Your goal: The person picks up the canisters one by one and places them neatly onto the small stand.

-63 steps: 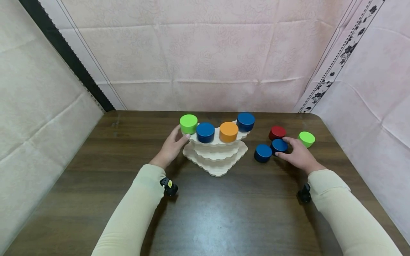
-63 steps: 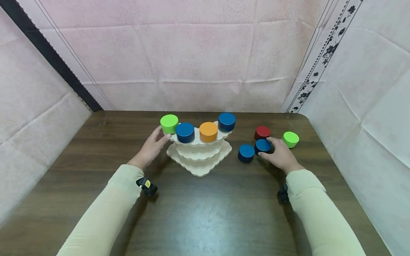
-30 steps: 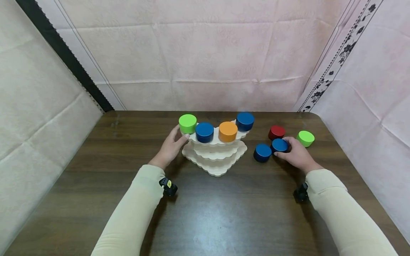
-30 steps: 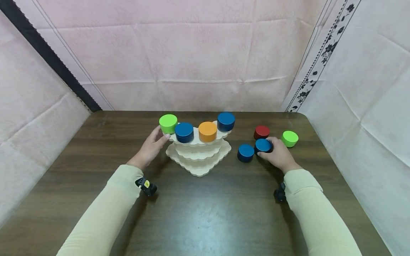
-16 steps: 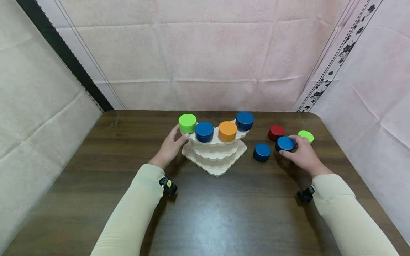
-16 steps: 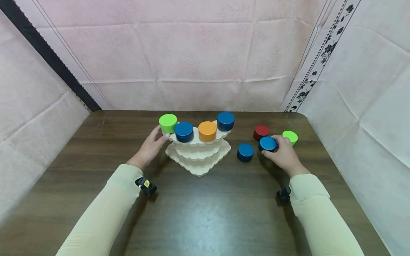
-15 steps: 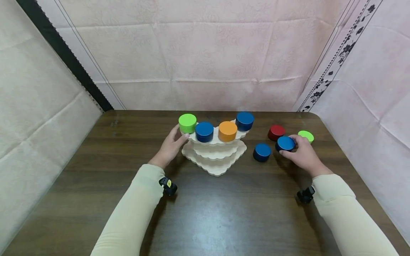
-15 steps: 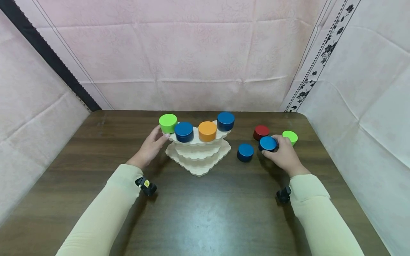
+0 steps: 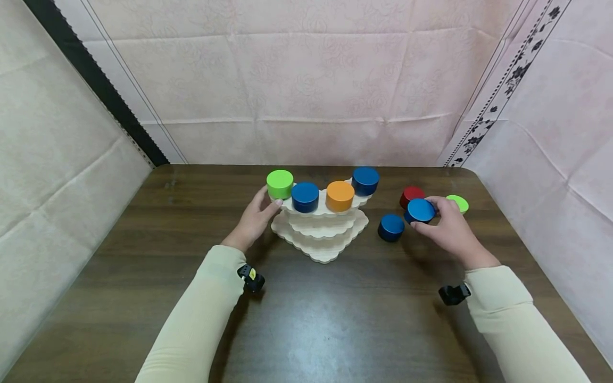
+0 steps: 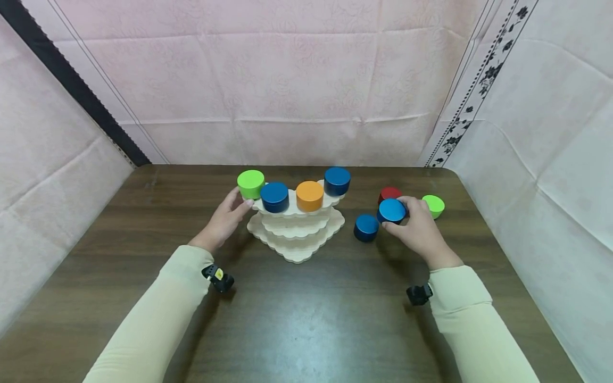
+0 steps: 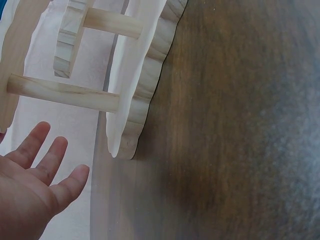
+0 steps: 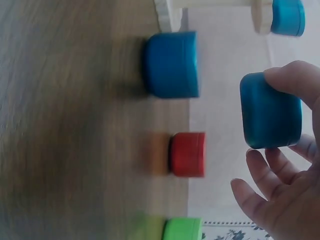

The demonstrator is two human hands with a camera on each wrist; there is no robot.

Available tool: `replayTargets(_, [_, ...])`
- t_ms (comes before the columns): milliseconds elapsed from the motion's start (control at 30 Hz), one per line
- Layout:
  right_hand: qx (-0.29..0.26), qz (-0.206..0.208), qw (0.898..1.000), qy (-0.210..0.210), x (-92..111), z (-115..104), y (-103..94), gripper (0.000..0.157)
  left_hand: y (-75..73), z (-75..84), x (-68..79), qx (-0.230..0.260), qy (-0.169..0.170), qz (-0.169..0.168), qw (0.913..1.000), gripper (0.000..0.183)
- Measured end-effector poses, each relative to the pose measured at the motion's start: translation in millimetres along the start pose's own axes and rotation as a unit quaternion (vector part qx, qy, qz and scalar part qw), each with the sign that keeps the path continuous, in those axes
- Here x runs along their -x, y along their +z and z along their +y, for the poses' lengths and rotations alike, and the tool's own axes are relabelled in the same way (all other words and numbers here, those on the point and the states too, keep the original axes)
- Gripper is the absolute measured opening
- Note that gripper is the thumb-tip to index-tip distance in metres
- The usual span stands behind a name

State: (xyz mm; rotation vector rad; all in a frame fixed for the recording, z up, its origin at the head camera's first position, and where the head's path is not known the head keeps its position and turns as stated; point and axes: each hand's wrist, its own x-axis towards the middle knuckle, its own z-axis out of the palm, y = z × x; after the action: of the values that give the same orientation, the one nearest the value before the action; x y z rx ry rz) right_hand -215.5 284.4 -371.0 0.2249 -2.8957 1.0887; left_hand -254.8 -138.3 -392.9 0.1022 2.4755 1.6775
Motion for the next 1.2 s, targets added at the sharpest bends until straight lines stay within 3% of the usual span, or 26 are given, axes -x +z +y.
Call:
replayTargets(533, [-0.006, -0.025, 1.0, -0.015, 4, -42, 19.8, 0.066, -0.9, -0.2, -0.3, 0.003, -0.004, -0.003, 1.0, 0.076])
replayTargets(867, [-0.011, -0.041, 0.999, -0.009, 4, -55, 40.3, 0.066, 0.7, -0.5, -2.3, 0.012, 0.019, 0.0, 0.9997, 0.071])
replayTargets(1200, [-0.022, -0.059, 0.998, -0.002, 0, -68, 58.4, 0.064, 1.4, 0.6, -1.1, 0.007, 0.013, 0.003, 0.9999, 0.071])
